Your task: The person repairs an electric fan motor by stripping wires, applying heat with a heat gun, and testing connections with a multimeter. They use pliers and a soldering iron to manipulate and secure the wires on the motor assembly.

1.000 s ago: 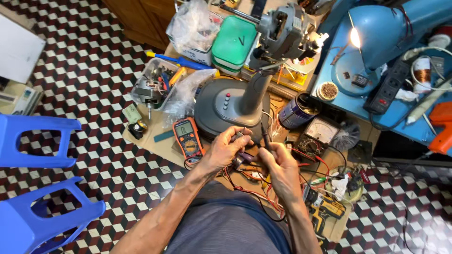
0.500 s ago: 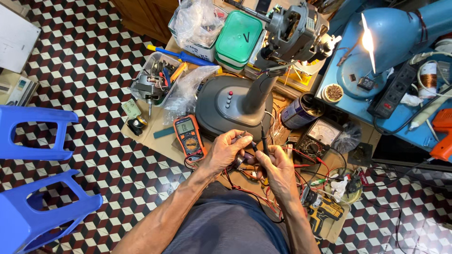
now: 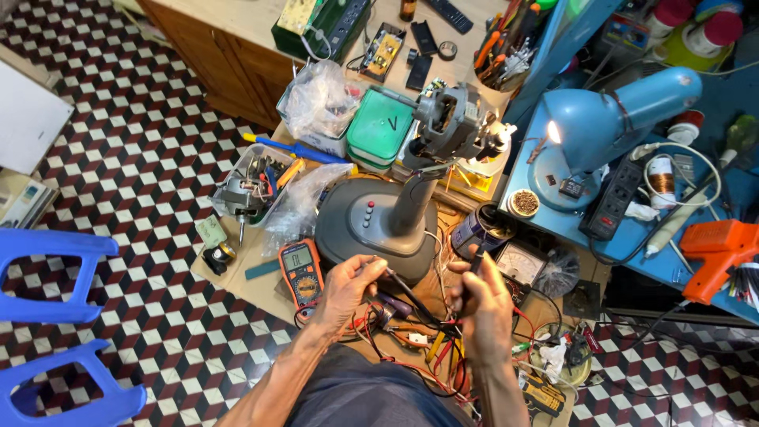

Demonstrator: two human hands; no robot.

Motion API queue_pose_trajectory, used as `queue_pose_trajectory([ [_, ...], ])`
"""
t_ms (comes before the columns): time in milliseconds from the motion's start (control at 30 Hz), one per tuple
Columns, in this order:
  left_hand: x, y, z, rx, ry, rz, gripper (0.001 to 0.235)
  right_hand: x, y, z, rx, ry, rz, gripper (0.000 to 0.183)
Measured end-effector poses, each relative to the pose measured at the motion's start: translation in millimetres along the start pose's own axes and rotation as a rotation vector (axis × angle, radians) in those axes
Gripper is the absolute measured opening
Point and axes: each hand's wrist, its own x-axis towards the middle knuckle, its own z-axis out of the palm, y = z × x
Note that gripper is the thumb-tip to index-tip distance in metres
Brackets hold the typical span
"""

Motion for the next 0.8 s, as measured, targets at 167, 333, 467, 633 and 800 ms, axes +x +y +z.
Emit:
queue_pose_trajectory([
  [167,-5,17,-5,-0.105,0.244,0.001,0.025,15,-30,4,0.130,-0.001,-0.065,0.045],
  [333,-7,23,-9,-0.006,0.249,0.107,0.026,49,-28,24,0.336,-0.089,-0.045,0.038],
  [467,-11,13,-2,0.136,0.243,0.041,0.028,67,-17,37,0.596,-0.215,0.070,0.041],
  [633,-11,2,-2,0.077,0.158,0.003,0.035,74,-6,41,0.779,-0.302,0.091,0.054],
  [800,-4,-2,-9,0.116,0.161,-0.039,0.038,79,-3,39,0.767,-0.292,0.091,0.055],
])
